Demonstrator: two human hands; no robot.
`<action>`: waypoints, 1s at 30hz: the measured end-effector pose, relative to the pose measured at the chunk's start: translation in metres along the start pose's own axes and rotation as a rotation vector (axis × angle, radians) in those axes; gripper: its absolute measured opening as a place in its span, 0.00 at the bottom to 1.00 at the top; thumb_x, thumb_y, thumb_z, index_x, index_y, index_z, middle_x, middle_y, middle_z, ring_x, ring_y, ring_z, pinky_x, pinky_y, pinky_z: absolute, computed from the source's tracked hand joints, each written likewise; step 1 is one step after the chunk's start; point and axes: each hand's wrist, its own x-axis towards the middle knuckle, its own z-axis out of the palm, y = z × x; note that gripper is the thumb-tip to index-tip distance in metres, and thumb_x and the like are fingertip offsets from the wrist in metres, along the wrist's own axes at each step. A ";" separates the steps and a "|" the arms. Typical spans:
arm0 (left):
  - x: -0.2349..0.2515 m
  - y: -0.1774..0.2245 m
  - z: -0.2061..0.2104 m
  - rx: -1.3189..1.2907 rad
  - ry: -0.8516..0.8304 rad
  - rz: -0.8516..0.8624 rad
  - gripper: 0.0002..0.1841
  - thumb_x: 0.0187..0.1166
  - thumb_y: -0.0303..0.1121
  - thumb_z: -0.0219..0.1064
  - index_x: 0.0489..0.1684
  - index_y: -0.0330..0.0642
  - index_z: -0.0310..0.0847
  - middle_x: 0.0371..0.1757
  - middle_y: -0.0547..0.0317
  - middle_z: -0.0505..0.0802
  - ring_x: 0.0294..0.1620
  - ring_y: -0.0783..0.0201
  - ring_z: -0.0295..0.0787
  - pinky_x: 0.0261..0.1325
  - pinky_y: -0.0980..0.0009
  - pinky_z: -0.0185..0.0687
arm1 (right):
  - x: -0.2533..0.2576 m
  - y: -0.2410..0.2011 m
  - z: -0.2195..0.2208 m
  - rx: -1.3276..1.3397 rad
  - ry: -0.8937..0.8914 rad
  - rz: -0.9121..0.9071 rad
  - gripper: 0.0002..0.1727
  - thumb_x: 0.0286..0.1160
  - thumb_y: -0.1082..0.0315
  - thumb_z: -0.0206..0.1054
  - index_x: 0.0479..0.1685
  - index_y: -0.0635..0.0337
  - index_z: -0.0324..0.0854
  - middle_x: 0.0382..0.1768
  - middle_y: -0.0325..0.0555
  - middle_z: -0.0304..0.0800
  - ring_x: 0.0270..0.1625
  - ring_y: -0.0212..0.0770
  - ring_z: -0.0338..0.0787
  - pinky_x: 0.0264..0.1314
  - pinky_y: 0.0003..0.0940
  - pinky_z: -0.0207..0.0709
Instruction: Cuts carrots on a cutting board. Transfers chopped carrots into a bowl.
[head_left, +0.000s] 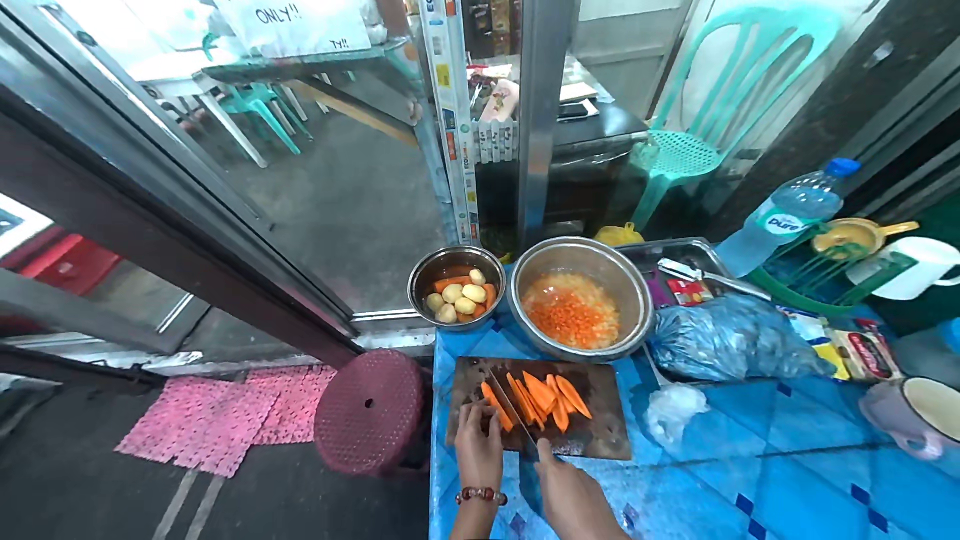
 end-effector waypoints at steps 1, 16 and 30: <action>0.000 0.001 0.000 0.000 -0.003 -0.003 0.06 0.72 0.23 0.74 0.41 0.32 0.92 0.53 0.44 0.93 0.46 0.59 0.95 0.52 0.65 0.93 | 0.002 -0.001 -0.002 0.000 0.004 -0.002 0.24 0.97 0.57 0.45 0.84 0.55 0.62 0.50 0.62 0.94 0.58 0.64 0.94 0.59 0.62 0.85; -0.002 0.009 -0.002 0.081 0.025 -0.048 0.07 0.69 0.22 0.73 0.40 0.32 0.93 0.50 0.44 0.94 0.43 0.59 0.94 0.51 0.66 0.92 | -0.002 -0.027 0.008 -0.160 0.120 -0.024 0.22 0.89 0.74 0.51 0.80 0.63 0.67 0.41 0.62 0.95 0.49 0.66 0.97 0.48 0.60 0.88; -0.003 0.001 -0.001 -0.012 -0.011 -0.125 0.06 0.74 0.26 0.73 0.42 0.35 0.93 0.58 0.48 0.93 0.45 0.66 0.95 0.52 0.72 0.92 | 0.036 -0.002 -0.008 -0.003 0.000 -0.105 0.25 0.98 0.55 0.44 0.85 0.58 0.61 0.50 0.63 0.93 0.58 0.64 0.94 0.63 0.60 0.84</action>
